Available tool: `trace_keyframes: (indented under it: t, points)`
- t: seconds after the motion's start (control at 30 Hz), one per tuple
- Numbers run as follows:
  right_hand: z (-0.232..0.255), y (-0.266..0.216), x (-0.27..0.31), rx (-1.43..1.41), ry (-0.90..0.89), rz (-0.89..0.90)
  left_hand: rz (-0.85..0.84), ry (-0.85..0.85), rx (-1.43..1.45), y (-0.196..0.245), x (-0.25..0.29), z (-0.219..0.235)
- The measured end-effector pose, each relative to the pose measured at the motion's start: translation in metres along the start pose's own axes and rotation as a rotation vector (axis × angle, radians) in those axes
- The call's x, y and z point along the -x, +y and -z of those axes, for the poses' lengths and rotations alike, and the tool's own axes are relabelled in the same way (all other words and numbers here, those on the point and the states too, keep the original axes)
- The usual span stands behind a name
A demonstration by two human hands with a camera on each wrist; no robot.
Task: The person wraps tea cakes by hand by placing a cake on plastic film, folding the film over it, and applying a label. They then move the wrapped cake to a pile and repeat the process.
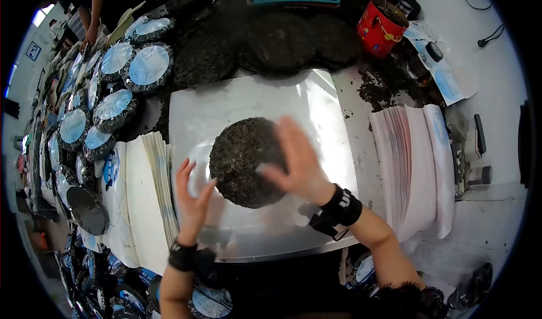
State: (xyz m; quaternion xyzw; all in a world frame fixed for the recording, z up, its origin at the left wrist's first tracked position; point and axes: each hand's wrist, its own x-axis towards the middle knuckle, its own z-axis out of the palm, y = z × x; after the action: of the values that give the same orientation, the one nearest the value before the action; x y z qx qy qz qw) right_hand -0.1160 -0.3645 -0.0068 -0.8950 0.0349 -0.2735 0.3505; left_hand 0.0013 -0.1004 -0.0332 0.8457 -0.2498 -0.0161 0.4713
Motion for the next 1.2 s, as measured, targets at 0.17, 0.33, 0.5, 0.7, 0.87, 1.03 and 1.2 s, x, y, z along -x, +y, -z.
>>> trace_keyframes:
  t: [0.17,0.33,0.5,0.7,0.87,1.03,1.2]
  points:
    - [-0.057,-0.008,0.017,0.241,-0.415,0.143,-0.255,-0.848,-0.290,-0.021,0.043,0.108]
    - [-0.060,-0.005,0.020,0.261,-0.411,0.167,-0.349,-0.909,-0.266,-0.041,0.066,0.097]
    - [-0.064,-0.008,0.018,0.345,-0.418,0.186,-0.759,-0.583,-0.489,0.020,0.052,0.106]
    - [-0.066,0.001,0.020,0.298,-0.416,0.163,-0.367,-0.055,-0.220,0.059,0.034,-0.020]
    - [-0.026,-0.061,0.111,-0.307,-0.335,-0.077,-0.268,-0.027,-0.250,0.024,0.023,-0.080]
    - [-0.012,0.008,0.165,0.312,-0.304,-0.400,-0.260,0.036,-0.243,0.028,0.025,-0.080]
    - [-0.047,-0.024,0.054,0.297,-0.134,-0.140,-0.348,-0.081,-0.422,0.045,0.015,-0.049]
